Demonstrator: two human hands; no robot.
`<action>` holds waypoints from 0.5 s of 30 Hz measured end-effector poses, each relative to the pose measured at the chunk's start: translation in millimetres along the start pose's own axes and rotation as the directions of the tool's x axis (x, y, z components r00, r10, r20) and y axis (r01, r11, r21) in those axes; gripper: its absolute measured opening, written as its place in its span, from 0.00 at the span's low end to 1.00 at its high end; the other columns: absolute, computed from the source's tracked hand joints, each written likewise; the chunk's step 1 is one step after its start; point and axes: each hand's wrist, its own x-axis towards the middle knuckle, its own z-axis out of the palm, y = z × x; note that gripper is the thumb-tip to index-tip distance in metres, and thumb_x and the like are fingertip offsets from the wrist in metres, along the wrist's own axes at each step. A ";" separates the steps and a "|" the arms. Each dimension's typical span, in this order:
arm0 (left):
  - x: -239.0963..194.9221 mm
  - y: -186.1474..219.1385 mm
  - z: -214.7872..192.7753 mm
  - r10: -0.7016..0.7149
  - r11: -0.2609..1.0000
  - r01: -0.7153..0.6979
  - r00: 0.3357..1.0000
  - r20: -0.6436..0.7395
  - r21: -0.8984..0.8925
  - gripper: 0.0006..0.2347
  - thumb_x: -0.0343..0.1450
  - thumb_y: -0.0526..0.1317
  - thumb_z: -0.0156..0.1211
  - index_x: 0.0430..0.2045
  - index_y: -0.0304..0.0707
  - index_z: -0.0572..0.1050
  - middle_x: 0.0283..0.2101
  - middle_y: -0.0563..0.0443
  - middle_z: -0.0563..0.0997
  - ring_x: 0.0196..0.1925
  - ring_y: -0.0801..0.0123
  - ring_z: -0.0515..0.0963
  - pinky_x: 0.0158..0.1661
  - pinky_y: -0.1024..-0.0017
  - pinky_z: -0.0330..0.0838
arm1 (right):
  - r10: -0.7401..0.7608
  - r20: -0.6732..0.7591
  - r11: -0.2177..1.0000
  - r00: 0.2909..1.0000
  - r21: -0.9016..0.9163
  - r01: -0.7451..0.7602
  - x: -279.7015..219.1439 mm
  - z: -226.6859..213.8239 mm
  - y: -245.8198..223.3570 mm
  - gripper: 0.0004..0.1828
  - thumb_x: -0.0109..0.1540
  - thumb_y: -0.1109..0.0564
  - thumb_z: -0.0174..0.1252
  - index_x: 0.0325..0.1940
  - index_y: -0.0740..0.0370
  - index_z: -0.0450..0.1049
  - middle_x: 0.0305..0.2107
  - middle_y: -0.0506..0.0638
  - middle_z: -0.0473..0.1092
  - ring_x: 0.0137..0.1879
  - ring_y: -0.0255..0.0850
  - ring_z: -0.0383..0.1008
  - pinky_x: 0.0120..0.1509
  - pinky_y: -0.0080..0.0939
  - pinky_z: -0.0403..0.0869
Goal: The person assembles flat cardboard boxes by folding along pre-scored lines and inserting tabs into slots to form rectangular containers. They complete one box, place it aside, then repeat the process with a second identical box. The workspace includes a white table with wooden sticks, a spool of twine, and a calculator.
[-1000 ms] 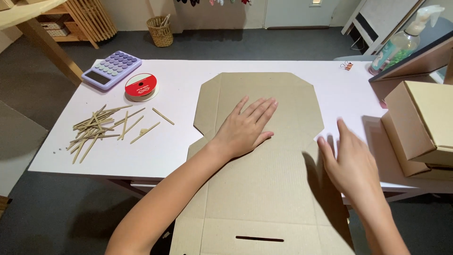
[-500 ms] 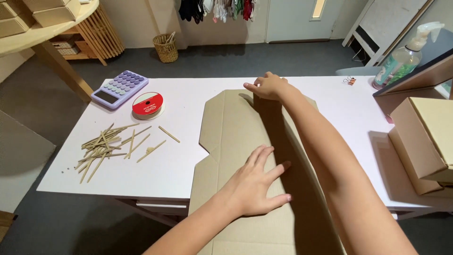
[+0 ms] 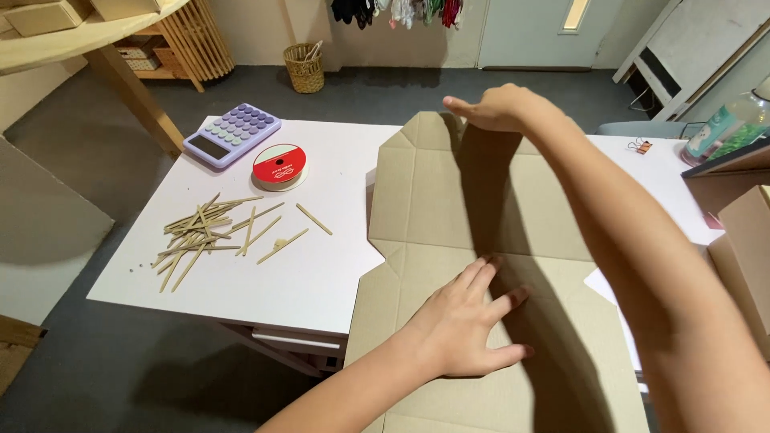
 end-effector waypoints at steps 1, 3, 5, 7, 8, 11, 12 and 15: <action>-2.0 -0.3 5.7 -0.006 1.000 0.006 1.000 -0.016 0.000 0.32 0.67 0.63 0.45 0.63 0.47 0.67 0.67 0.24 0.59 0.73 0.40 0.54 0.67 0.53 0.54 | 0.005 -0.045 1.000 0.999 0.014 -0.004 -14.9 -4.3 -0.3 0.53 0.61 0.16 0.28 0.67 0.57 0.70 0.62 0.66 0.64 0.66 0.62 0.64 0.62 0.59 0.66; 0.9 1.3 -0.7 -0.017 1.000 0.017 1.000 0.017 0.011 0.33 0.67 0.64 0.44 0.64 0.47 0.67 0.61 0.26 0.63 0.70 0.41 0.57 0.63 0.54 0.58 | -0.039 -0.078 0.999 0.996 -0.034 0.036 -61.0 -22.4 -5.5 0.50 0.61 0.16 0.30 0.63 0.53 0.74 0.58 0.65 0.68 0.63 0.62 0.67 0.59 0.59 0.68; 2.4 2.5 -6.3 -0.022 0.999 0.021 0.998 0.057 0.029 0.34 0.67 0.64 0.42 0.64 0.46 0.67 0.55 0.29 0.67 0.67 0.41 0.60 0.59 0.54 0.63 | -0.081 -0.112 0.995 0.990 -0.072 0.074 -105.9 -31.1 -8.0 0.47 0.62 0.16 0.33 0.59 0.49 0.78 0.54 0.64 0.72 0.59 0.63 0.71 0.56 0.59 0.70; 5.3 5.0 -9.4 -0.126 0.991 0.132 0.955 0.267 -0.006 0.37 0.65 0.67 0.39 0.70 0.54 0.54 0.76 0.32 0.43 0.78 0.50 0.39 0.65 0.61 0.52 | -0.214 -0.184 0.929 0.959 -0.343 0.141 -151.2 -31.3 -7.6 0.43 0.66 0.20 0.46 0.29 0.63 0.73 0.26 0.64 0.75 0.36 0.61 0.74 0.39 0.53 0.68; 4.1 3.7 -4.8 -0.126 0.991 0.135 0.954 0.273 -0.012 0.37 0.65 0.67 0.39 0.70 0.54 0.54 0.76 0.32 0.43 0.78 0.50 0.39 0.65 0.61 0.52 | -0.211 -0.175 0.929 0.962 -0.342 0.141 -164.5 -20.4 -5.1 0.43 0.66 0.20 0.46 0.29 0.63 0.73 0.26 0.64 0.75 0.36 0.61 0.74 0.39 0.53 0.68; 0.5 -2.7 13.5 -0.092 0.995 0.088 0.985 0.146 0.035 0.35 0.67 0.67 0.42 0.69 0.55 0.57 0.74 0.29 0.48 0.77 0.43 0.45 0.66 0.59 0.51 | -0.279 -0.182 0.831 0.943 -0.538 0.142 -187.8 1.4 5.9 0.31 0.58 0.20 0.49 0.55 0.33 0.73 0.39 0.61 0.79 0.48 0.66 0.79 0.48 0.58 0.78; -2.3 -5.7 23.4 0.102 0.971 -0.059 0.979 -0.179 0.231 0.29 0.68 0.63 0.50 0.59 0.45 0.66 0.58 0.33 0.64 0.62 0.48 0.63 0.48 0.62 0.62 | -0.294 -0.226 0.842 0.929 -0.520 0.140 -183.7 2.6 9.9 0.27 0.58 0.22 0.50 0.51 0.32 0.76 0.36 0.60 0.79 0.45 0.66 0.79 0.47 0.58 0.77; -15.8 4.3 38.8 0.378 0.787 -0.107 0.863 -0.337 0.608 0.23 0.74 0.56 0.53 0.46 0.31 0.78 0.42 0.33 0.82 0.46 0.52 0.82 0.28 0.68 0.72 | -0.248 -0.216 0.894 0.945 -0.427 0.137 -164.6 -16.7 6.9 0.26 0.58 0.27 0.54 0.45 0.45 0.79 0.36 0.62 0.78 0.45 0.63 0.77 0.44 0.57 0.74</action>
